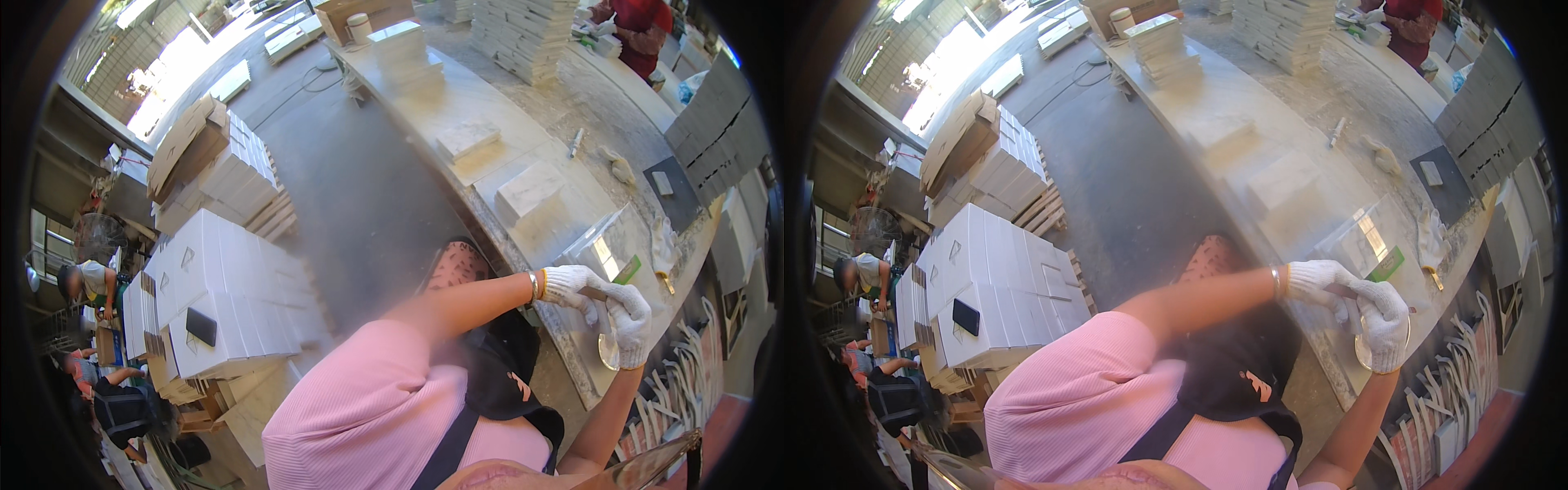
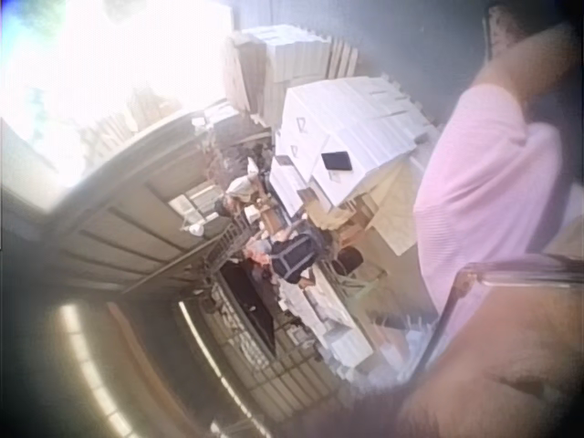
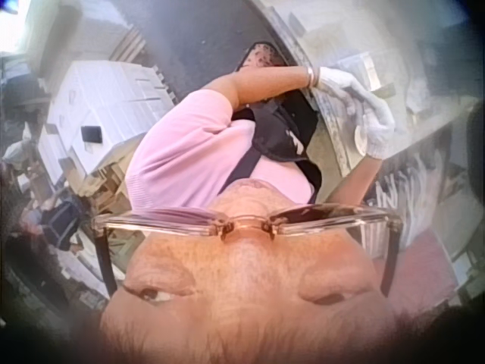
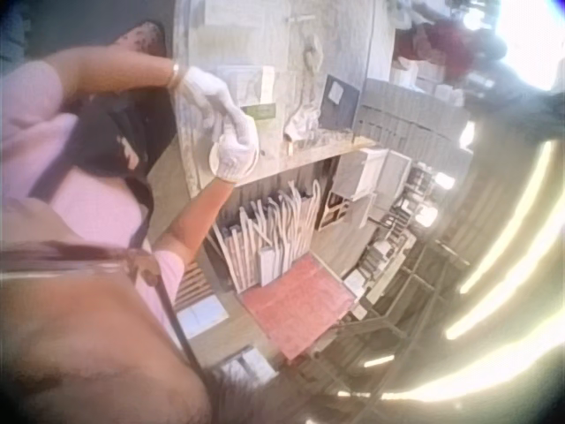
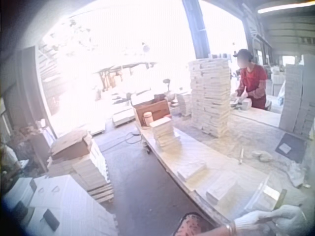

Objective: The person applies a white paste to the edges of small rectangular tiles using a metal spatula, then wipes the edges with a green sponge. The person repeats this cycle on multiple tiles and stacks the finished pieces on the table.

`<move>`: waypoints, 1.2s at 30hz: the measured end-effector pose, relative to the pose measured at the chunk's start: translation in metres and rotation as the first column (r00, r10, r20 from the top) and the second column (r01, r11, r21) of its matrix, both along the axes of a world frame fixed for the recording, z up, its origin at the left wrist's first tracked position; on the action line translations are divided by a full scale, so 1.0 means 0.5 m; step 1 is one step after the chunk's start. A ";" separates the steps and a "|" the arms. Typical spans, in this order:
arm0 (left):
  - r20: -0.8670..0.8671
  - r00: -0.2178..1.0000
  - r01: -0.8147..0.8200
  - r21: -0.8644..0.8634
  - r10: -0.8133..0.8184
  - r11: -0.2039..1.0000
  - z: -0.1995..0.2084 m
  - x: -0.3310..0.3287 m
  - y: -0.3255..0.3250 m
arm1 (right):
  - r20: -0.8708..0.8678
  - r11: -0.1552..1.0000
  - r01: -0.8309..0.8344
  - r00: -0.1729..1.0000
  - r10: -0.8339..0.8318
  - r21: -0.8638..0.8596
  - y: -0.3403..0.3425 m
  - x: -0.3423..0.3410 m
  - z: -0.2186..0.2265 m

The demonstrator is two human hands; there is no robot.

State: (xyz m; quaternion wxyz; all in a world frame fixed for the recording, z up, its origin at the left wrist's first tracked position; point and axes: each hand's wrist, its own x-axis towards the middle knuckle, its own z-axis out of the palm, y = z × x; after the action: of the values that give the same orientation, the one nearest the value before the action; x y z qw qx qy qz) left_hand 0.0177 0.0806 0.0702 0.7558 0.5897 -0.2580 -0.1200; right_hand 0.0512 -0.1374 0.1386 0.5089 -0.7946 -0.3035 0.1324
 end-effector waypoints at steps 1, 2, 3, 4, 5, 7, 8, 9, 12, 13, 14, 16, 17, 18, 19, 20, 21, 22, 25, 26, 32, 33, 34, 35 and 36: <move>0.051 0.998 -0.042 0.082 0.038 0.996 0.003 -0.001 0.001 | -0.033 1.000 -0.005 0.999 0.005 0.007 0.003 0.001 -0.002; 0.127 0.989 -0.091 0.163 0.070 0.982 0.006 -0.001 0.003 | -0.033 1.000 -0.022 0.999 0.022 0.009 0.000 -0.001 -0.003; 0.190 0.977 -0.151 0.282 0.099 0.947 0.010 -0.003 0.006 | -0.028 0.999 -0.041 0.999 0.042 0.005 -0.008 -0.007 -0.002; 0.107 0.990 -0.115 0.276 0.088 0.954 0.015 -0.006 0.007 | 0.005 0.999 -0.034 0.999 0.034 -0.030 -0.024 -0.017 0.001; 0.014 0.997 -0.080 0.312 0.080 0.947 0.021 -0.006 0.004 | 0.045 0.997 -0.051 0.998 0.053 -0.054 -0.039 -0.028 0.006; -0.074 0.993 -0.060 0.338 0.090 0.939 0.028 -0.012 0.006 | 0.113 0.993 -0.071 0.990 0.082 -0.098 -0.063 -0.051 0.021; -0.071 0.992 -0.072 0.333 0.101 0.940 0.030 -0.011 0.009 | 0.067 0.993 -0.056 0.996 0.063 -0.108 -0.065 -0.057 0.029; -0.052 0.994 -0.076 0.351 0.100 0.933 0.033 -0.011 0.008 | -0.012 0.985 -0.029 1.000 0.027 -0.170 -0.063 -0.061 0.041; -0.123 0.990 -0.011 0.413 0.068 0.911 0.030 -0.004 0.007 | 0.020 0.992 -0.069 0.997 0.072 -0.103 -0.009 -0.044 0.053; -0.069 0.996 -0.025 0.281 0.047 0.959 0.028 -0.008 0.010 | 0.063 0.994 -0.105 0.992 0.105 -0.009 0.013 -0.034 0.050; 0.098 0.995 -0.012 0.190 -0.007 0.982 0.027 -0.006 0.019 | 0.000 0.996 -0.042 0.999 0.042 -0.077 0.020 -0.032 0.052; 0.071 0.997 0.016 0.135 -0.026 0.991 0.030 -0.008 0.023 | 0.023 0.997 -0.041 0.999 0.043 -0.061 0.024 -0.027 0.047; 0.175 0.984 -0.086 0.281 0.037 0.956 0.035 -0.005 0.024 | 0.045 0.996 -0.085 0.995 0.086 -0.019 0.015 -0.030 0.044; 0.015 0.997 -0.071 0.360 0.070 0.930 0.038 -0.006 0.016 | -0.004 0.994 -0.057 0.998 0.057 -0.093 -0.006 -0.035 0.046; -0.101 0.987 -0.065 0.443 0.122 0.894 0.041 -0.009 0.012 | -0.016 0.991 -0.079 0.997 0.078 -0.105 -0.026 -0.041 0.045; -0.138 0.985 -0.023 0.477 0.101 0.878 0.045 -0.008 0.013 | -0.002 0.991 -0.114 0.993 0.114 -0.072 -0.044 -0.047 0.042; -0.103 0.992 -0.016 0.464 0.072 0.885 0.047 -0.005 0.013 | 0.006 0.989 -0.084 0.996 0.085 -0.119 -0.064 -0.057 0.042; -0.090 0.991 -0.047 0.469 0.100 0.882 0.047 -0.005 0.009 | 0.036 0.991 -0.062 0.997 0.067 -0.121 -0.083 -0.069 0.041; -0.187 0.975 -0.026 0.432 0.118 0.901 0.040 0.000 0.009 | -0.139 0.997 0.064 0.989 -0.058 0.041 -0.116 -0.091 0.044; -0.140 0.987 -0.012 0.428 0.079 0.904 0.038 0.002 0.010 | -0.202 0.986 0.148 0.971 -0.130 0.077 -0.122 -0.092 0.046; -0.088 0.981 -0.106 0.495 0.171 0.862 0.051 -0.007 0.003 | 0.198 0.999 0.045 0.979 -0.048 0.017 -0.074 -0.045 0.046; -0.109 0.978 -0.114 0.431 0.177 0.895 0.054 -0.011 0.001 | 0.141 0.999 0.033 0.989 -0.033 0.002 -0.057 -0.037 0.043; -0.124 0.974 -0.133 0.354 0.187 0.926 0.055 -0.015 -0.001 | 0.070 1.000 0.027 0.997 -0.028 0.006 -0.041 -0.031 0.042; -0.139 0.971 -0.151 0.274 0.194 0.950 0.054 -0.017 -0.001 | -0.002 1.000 0.023 1.000 -0.023 0.010 -0.025 -0.027 0.041; -0.063 0.978 -0.168 0.324 0.198 0.931 0.051 -0.017 0.001 | -0.006 0.999 0.014 1.000 -0.015 -0.041 -0.018 -0.028 0.043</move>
State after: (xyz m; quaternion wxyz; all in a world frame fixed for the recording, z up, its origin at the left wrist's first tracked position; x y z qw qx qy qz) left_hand 0.0093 0.0809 0.0957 0.6704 0.7187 -0.1432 -0.1166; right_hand 0.0373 -0.1465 0.1599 0.4942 -0.8067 -0.2934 0.1374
